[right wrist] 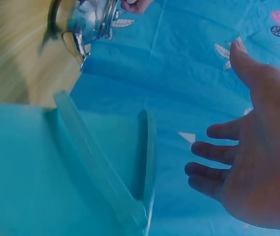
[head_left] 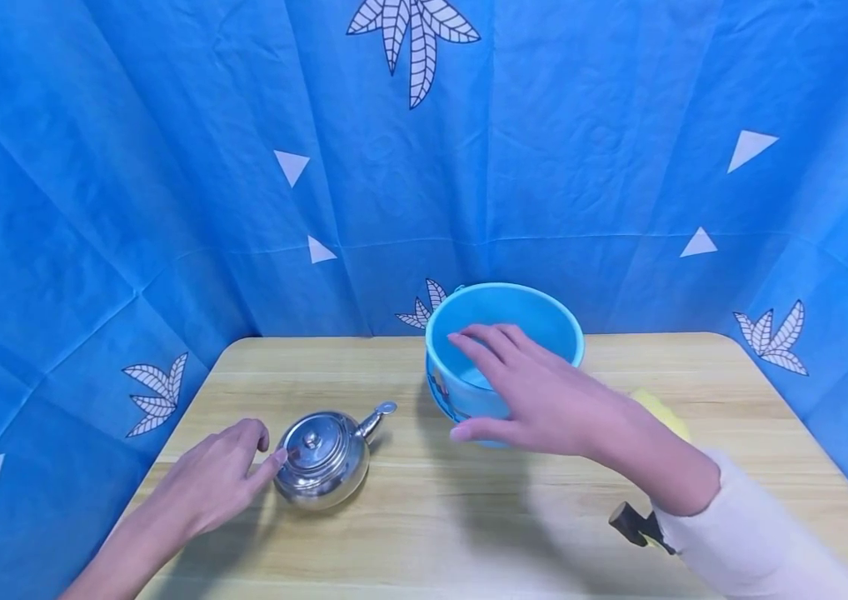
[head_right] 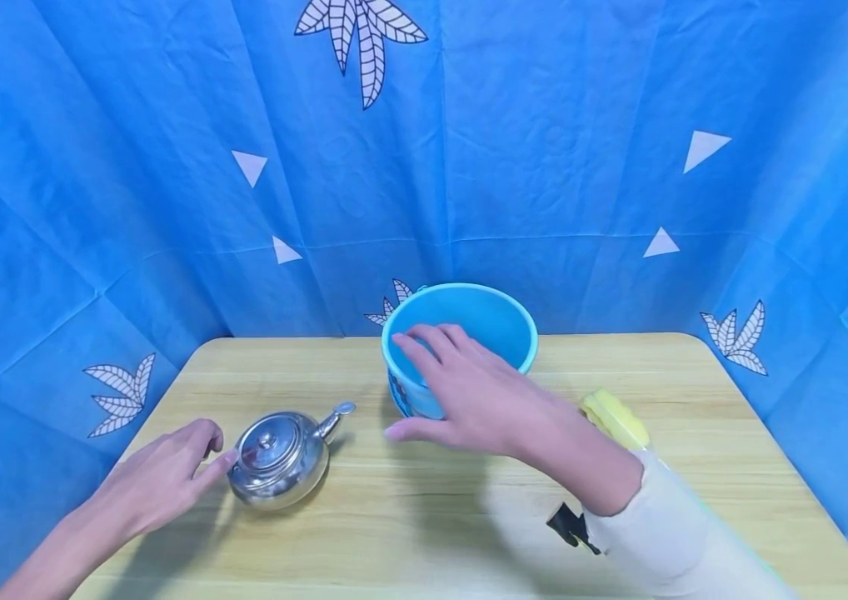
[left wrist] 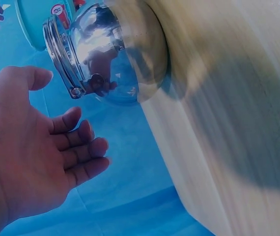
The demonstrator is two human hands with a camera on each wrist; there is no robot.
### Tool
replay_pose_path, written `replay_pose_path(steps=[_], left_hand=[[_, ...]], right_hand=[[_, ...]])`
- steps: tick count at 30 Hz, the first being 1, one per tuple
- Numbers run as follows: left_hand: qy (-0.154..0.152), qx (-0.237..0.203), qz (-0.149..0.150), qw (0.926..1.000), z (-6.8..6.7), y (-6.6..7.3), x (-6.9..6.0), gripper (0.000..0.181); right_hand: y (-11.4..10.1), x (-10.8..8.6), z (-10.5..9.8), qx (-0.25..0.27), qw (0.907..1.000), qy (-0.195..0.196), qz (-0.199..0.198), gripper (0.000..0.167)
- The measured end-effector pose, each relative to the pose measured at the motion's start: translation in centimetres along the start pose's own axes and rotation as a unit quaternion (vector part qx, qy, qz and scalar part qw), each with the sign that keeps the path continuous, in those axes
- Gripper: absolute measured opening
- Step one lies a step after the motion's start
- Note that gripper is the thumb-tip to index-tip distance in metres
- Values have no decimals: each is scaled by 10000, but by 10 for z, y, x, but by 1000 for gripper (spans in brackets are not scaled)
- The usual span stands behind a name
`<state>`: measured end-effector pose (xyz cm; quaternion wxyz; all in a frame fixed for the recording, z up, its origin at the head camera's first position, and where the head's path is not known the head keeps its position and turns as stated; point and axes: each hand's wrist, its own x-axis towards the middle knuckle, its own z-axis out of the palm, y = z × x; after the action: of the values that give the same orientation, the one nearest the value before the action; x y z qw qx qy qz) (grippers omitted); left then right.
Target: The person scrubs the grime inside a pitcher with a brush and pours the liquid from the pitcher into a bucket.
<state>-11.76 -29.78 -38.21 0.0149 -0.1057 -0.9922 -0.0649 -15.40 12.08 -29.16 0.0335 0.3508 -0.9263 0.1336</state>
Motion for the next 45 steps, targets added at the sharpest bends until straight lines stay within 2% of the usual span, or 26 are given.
replay_pose_path(steps=[8,15,20,29,45], left_hand=[[-76,-23,-56,10000,1,0,-1,40],[-4,-39,20,10000,5,-1,-1,36],[2,-63,39,10000,8,-1,-2,34],[-60,-152,32,9999,12,-1,-3,33],[-146,-278,-39,9995,16,0,-3,31]], right_hand=[[-12,8,11,-99,9991,77,-403,98],[-19,14,19,-90,9987,-57,-504,97],[-22,20,26,-267,9976,-117,-632,98],[-29,32,39,-232,9970,-478,-567,97],[-38,49,57,-309,9953,-489,-774,93]])
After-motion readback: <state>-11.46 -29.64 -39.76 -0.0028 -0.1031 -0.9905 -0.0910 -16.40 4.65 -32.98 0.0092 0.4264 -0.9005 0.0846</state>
